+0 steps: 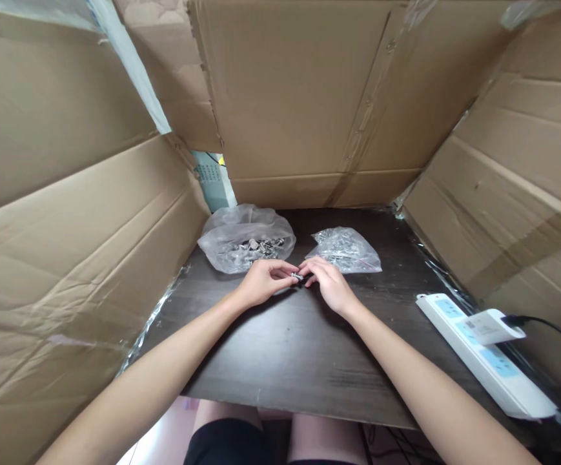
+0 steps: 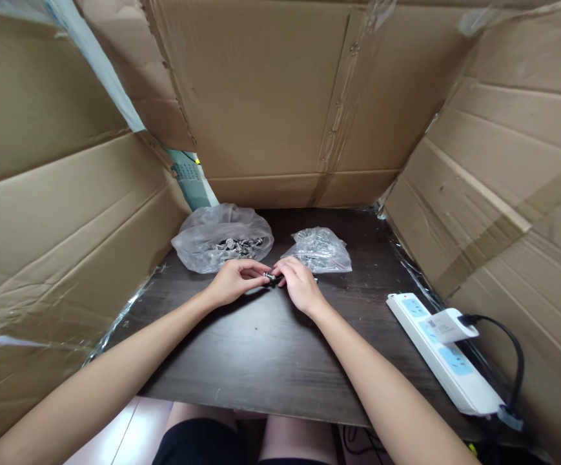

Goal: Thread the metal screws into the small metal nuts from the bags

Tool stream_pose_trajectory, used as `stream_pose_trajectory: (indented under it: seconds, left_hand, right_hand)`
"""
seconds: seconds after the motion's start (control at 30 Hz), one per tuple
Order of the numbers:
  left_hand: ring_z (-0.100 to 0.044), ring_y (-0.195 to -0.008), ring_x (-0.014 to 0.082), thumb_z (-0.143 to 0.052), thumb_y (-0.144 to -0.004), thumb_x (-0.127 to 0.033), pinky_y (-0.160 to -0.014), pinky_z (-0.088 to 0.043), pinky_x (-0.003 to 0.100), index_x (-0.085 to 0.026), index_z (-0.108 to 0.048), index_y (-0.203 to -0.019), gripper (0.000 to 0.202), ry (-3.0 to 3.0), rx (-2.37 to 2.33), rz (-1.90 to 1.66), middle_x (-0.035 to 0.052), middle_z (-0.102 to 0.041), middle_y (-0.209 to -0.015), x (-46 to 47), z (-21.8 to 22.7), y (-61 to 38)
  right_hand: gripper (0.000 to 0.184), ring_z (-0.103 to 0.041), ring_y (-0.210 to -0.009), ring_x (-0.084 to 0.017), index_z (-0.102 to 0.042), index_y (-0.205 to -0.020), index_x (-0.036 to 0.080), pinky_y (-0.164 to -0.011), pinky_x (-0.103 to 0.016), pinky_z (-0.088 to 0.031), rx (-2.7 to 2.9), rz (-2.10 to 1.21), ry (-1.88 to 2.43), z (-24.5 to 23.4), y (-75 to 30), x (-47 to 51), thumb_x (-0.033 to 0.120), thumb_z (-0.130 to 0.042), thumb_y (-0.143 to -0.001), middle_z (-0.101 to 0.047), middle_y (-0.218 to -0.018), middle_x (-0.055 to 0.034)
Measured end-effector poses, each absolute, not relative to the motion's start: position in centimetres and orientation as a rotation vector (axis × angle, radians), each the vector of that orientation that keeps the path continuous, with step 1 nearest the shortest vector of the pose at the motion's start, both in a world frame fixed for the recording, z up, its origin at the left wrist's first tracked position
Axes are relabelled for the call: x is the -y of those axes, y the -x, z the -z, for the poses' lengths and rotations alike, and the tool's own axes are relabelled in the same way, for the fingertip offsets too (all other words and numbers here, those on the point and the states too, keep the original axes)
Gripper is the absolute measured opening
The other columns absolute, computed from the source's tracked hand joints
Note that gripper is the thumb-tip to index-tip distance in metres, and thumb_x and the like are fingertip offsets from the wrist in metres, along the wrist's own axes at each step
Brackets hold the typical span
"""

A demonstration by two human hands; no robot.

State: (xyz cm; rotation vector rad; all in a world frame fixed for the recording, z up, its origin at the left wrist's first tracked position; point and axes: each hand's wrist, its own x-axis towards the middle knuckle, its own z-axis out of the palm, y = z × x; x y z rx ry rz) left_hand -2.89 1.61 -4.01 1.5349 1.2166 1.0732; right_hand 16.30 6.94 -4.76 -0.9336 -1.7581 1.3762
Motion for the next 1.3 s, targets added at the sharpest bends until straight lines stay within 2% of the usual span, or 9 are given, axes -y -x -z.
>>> stream_pose_trajectory:
  seconds: [0.2, 0.3, 0.37, 0.53, 0.63, 0.83, 0.93, 1.13, 1.3]
  left_hand:
    - [-0.077, -0.087, 0.0212, -0.079, -0.082, -0.035, -0.082, -0.062, 0.029, -0.012, -0.077, -0.105, 0.033, -1.522, -1.178, -1.083, 0.0088, -0.08, -0.095, -1.34, 3.86, 2.75]
    - [-0.077, -0.087, 0.0215, -0.077, -0.083, -0.032, -0.083, -0.062, 0.03, -0.012, -0.076, -0.106, 0.03, -1.554, -1.233, -1.097, 0.0093, -0.08, -0.094, -1.62, 4.11, 3.0]
    - [-0.077, -0.087, 0.0218, -0.077, -0.083, -0.028, -0.083, -0.062, 0.031, -0.011, -0.076, -0.105, 0.028, -1.58, -1.29, -1.108, 0.0096, -0.08, -0.094, -1.83, 4.36, 3.22]
    - [-0.077, -0.087, 0.021, -0.076, -0.085, -0.026, -0.083, -0.063, 0.031, -0.012, -0.075, -0.107, 0.026, -1.595, -1.315, -1.102, 0.0089, -0.079, -0.095, -1.97, 4.66, 3.41]
    - [-0.077, -0.085, 0.021, -0.077, -0.084, -0.028, -0.081, -0.062, 0.03, -0.013, -0.075, -0.106, 0.027, -1.593, -1.352, -1.106, 0.0086, -0.079, -0.093, -2.0, 4.64, 3.44]
    - [-0.077, -0.087, 0.0209, -0.077, -0.083, -0.03, -0.081, -0.062, 0.029, -0.014, -0.075, -0.103, 0.025, -1.658, -1.352, -1.117, 0.0074, -0.079, -0.093, -1.98, 4.19, 3.52]
    - [-0.077, -0.088, 0.0209, -0.077, -0.083, -0.03, -0.081, -0.062, 0.029, -0.014, -0.075, -0.102, 0.024, -1.684, -1.35, -1.126, 0.0071, -0.079, -0.095, -1.88, 4.03, 3.4]
    - [-0.076, -0.082, 0.0197, -0.079, -0.082, -0.03, -0.078, -0.061, 0.028, -0.014, -0.074, -0.096, 0.021, -1.73, -1.38, -1.199, 0.006, -0.079, -0.089, -1.86, 4.13, 3.19]
    - [-0.076, -0.083, 0.0188, -0.079, -0.083, -0.028, -0.079, -0.06, 0.026, -0.015, -0.074, -0.098, 0.021, -1.775, -1.372, -1.23, 0.0056, -0.079, -0.09, -1.9, 4.18, 3.59]
  right_hand:
    - [0.04, -0.064, -0.078, -0.02, -0.07, -0.077, 0.017, -0.076, -0.036, -0.053, 1.838, -1.386, 0.967, 4.52, -16.54, -7.05, 0.048, -0.051, -0.092, -0.065, -0.099, -0.0092]
    - [0.054, -0.064, -0.09, -0.022, -0.068, -0.062, 0.018, -0.091, -0.039, -0.049, 1.961, -1.31, 0.911, 4.22, -16.67, -6.89, 0.05, -0.043, -0.098, -0.066, -0.093, -0.0095]
    - [0.06, -0.063, -0.093, -0.022, -0.065, -0.056, 0.018, -0.092, -0.038, -0.048, 1.997, -1.267, 0.871, 4.18, -16.68, -6.79, 0.053, -0.042, -0.099, -0.066, -0.095, -0.0102]
    - [0.041, -0.059, -0.07, -0.017, -0.064, -0.075, 0.019, -0.068, -0.034, -0.051, 1.842, -1.312, 0.911, 4.51, -16.52, -6.75, 0.056, -0.057, -0.091, -0.063, -0.088, -0.0068]
    - [0.032, -0.062, -0.076, -0.018, -0.061, -0.084, 0.02, -0.066, -0.032, -0.052, 1.747, -1.4, 0.896, 4.66, -16.44, -6.75, 0.051, -0.06, -0.088, -0.067, -0.093, -0.007]
    - [0.017, -0.066, -0.08, -0.016, -0.053, -0.087, 0.021, -0.065, -0.029, -0.05, 1.698, -1.458, 0.868, 4.29, -16.34, -6.47, 0.037, -0.057, -0.084, -0.068, -0.11, -0.0071]
    - [0.019, -0.066, -0.078, -0.017, -0.055, -0.093, 0.021, -0.065, -0.03, -0.049, 1.705, -1.469, 0.882, 4.06, -16.36, -6.45, 0.033, -0.054, -0.079, -0.068, -0.101, -0.0048]
    - [0.02, -0.058, -0.063, -0.016, -0.053, -0.093, 0.022, -0.065, -0.03, -0.047, 1.767, -1.471, 0.911, 4.16, -16.32, -6.46, 0.027, -0.046, -0.075, -0.062, -0.064, 0.0022]
    - [0.043, -0.057, -0.065, -0.015, -0.058, -0.115, 0.02, -0.067, -0.03, -0.048, 1.8, -1.472, 0.883, 4.41, -16.25, -6.49, 0.023, -0.048, -0.074, -0.062, -0.069, 0.002]
